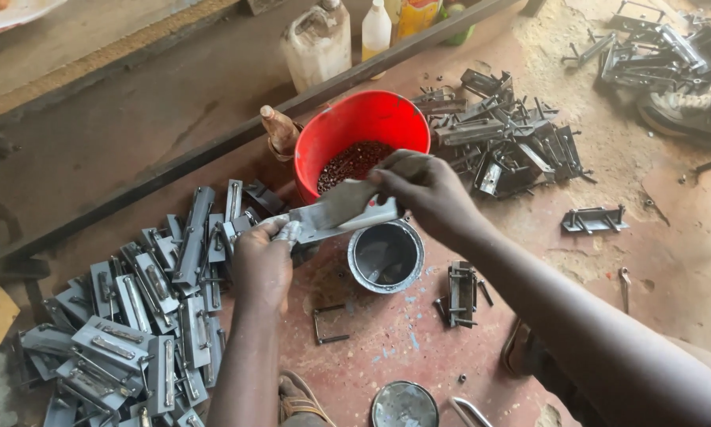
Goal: The person is coating metal brackets with a black substance by dipping them and using a flat tool before proceeding with assembly.
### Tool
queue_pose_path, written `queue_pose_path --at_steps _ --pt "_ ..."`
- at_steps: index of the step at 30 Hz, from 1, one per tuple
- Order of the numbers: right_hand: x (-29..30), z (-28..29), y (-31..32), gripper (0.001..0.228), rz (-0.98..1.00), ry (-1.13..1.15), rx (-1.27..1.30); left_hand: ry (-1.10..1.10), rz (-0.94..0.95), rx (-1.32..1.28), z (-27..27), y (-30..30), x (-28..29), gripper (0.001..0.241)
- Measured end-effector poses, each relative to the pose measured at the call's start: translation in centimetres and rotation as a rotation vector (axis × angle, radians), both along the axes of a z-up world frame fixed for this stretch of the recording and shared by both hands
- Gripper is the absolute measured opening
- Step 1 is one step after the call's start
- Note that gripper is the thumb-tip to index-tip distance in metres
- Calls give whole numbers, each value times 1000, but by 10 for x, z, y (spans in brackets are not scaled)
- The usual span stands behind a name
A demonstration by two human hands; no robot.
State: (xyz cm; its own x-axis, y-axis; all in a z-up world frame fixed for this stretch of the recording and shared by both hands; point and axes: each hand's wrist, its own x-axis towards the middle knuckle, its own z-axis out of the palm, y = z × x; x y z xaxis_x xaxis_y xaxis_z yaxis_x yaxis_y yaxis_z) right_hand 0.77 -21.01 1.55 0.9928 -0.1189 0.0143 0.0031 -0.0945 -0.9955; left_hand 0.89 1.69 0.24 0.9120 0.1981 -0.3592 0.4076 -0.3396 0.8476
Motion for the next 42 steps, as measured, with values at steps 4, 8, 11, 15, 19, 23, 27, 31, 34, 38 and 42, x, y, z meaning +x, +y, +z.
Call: queue_pose_path --at_steps 4,8,11,15,19,23,27,31,34,38,42 --pt "4 -18 -40 27 -96 41 -140 -61 102 -118 10 9 2 19" --pt "8 -33 -63 38 -90 18 -313 -67 133 -16 12 38 15 23" --pt "1 -26 -35 33 -104 51 -400 -114 205 -36 11 59 13 29" --pt "-19 -16 25 14 -8 23 -477 -54 108 213 14 53 2 26" --pt "-31 -4 70 19 169 -58 -536 51 -22 245 29 26 -11 26" --pt "-31 -20 73 19 213 -50 -599 89 -119 288 26 9 -13 24" --pt "-29 -31 60 14 231 -23 -703 52 -143 262 15 -6 -11 24" --pt "-23 -52 43 12 272 -134 -848 94 -180 191 23 -14 -10 25" --pt "-21 -60 34 17 299 -211 -875 72 -199 166 20 -18 -11 24" --pt "-17 -23 29 16 299 -237 -807 23 -279 79 9 -8 -3 32" --pt "-14 -17 24 11 322 -144 -563 -63 -411 -20 43 -3 -10 36"
